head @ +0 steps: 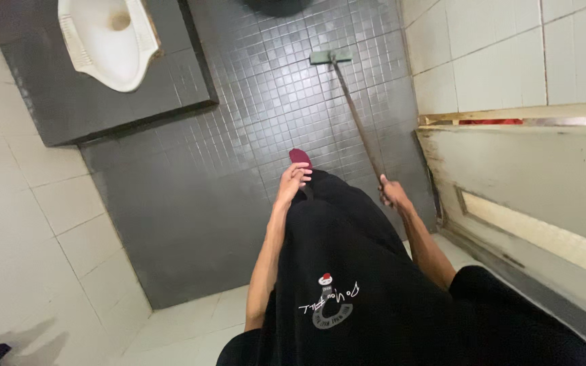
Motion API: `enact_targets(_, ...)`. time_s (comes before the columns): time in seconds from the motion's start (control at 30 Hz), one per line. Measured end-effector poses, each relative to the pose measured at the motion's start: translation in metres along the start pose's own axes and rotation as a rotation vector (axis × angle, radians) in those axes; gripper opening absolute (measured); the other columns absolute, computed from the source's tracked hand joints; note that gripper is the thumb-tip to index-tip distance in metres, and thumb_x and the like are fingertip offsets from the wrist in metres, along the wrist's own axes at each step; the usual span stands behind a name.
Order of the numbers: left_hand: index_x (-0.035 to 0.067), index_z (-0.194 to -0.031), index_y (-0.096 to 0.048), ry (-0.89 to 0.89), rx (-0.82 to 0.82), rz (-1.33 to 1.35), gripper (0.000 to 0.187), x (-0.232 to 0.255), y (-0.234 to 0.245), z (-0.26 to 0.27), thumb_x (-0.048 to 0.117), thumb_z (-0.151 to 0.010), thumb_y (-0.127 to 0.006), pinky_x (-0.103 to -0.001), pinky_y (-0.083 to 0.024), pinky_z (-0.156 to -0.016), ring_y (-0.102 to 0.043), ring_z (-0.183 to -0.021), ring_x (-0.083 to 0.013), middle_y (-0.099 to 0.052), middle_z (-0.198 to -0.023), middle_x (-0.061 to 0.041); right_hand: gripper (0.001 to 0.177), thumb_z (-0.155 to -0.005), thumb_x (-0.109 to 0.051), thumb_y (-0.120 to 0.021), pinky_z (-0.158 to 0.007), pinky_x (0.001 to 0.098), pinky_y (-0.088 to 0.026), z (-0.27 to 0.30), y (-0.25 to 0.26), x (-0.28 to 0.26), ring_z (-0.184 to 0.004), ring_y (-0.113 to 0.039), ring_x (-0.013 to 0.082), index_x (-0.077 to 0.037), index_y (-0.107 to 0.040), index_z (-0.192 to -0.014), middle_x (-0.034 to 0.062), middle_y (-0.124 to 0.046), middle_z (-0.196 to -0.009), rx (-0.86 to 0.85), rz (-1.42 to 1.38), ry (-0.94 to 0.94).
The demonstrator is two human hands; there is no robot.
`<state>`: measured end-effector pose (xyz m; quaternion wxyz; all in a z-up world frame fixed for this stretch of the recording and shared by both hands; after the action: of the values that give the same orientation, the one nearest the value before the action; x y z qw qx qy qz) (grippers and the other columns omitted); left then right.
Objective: The person sweeps the tiled floor of a bathroom using a broom, moving debris toward a drain. They then switch to a mop to clean the floor surface, working around a urinal and a blue bucket.
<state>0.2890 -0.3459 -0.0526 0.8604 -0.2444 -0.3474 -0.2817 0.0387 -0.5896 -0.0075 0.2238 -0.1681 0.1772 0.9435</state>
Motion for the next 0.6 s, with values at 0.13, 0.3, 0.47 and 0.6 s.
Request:
enact_targets(0.13, 0.011, -0.125, -0.065, -0.002, -0.032, -0.06, 0.027, 0.004, -0.009, -0.002, 0.016, -0.103, -0.049, -0.026, -0.052, -0.075, -0.07, -0.09, -0.0116, -0.075, -0.109, -0.003, 0.066, -0.105, -0.06, -0.044, -0.049, 0.0363, -0.04, 0.031, -0.007, 0.039, -0.054, -0.053, 0.0185, 0.0, -0.068, -0.091, 0.0068, -0.059, -0.066, 0.044, 0.112, -0.093)
enact_targets(0.3, 0.01, -0.125, -0.065, -0.031, -0.09, -0.055, 0.027, 0.002, -0.01, -0.006, 0.015, -0.104, -0.05, -0.025, -0.052, -0.076, -0.069, -0.089, -0.0112, -0.075, -0.109, -0.004, 0.066, -0.104, -0.059, -0.043, -0.073, 0.0432, -0.051, 0.055, -0.017, 0.07, -0.083, -0.066, 0.0265, 0.001, -0.067, -0.118, 0.0139, -0.07, -0.093, 0.052, 0.052, -0.162)
enact_targets(0.47, 0.01, -0.126, -0.065, -0.024, -0.123, -0.065, 0.026, -0.002, -0.012, -0.009, 0.016, -0.104, -0.051, -0.025, -0.052, -0.074, -0.068, -0.088, -0.0111, -0.074, -0.108, -0.004, 0.068, -0.106, -0.058, -0.045, -0.074, 0.04, -0.05, 0.055, -0.021, 0.068, -0.081, -0.064, 0.0229, 0.004, -0.073, -0.108, 0.0129, -0.07, -0.088, 0.058, 0.079, -0.059)
enact_targets(0.6, 0.01, -0.126, -0.065, -0.001, -0.112, -0.077, 0.027, -0.007, -0.006, -0.004, 0.016, -0.104, -0.05, -0.025, -0.051, -0.073, -0.068, -0.088, -0.011, -0.074, -0.108, -0.004, 0.06, -0.107, -0.057, -0.044, -0.058, 0.0391, -0.039, 0.047, -0.022, 0.067, -0.064, -0.049, 0.0188, -0.003, -0.065, -0.09, 0.0054, -0.057, -0.073, 0.04, 0.067, -0.111)
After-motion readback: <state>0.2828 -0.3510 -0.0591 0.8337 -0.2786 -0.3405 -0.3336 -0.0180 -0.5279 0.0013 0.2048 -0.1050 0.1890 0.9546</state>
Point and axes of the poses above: each hand's wrist, its own z-axis away from the middle knuckle, its own y-axis out of the back of the hand, x = y × z, the point moved 7 cm from there along -z, towards the middle knuckle
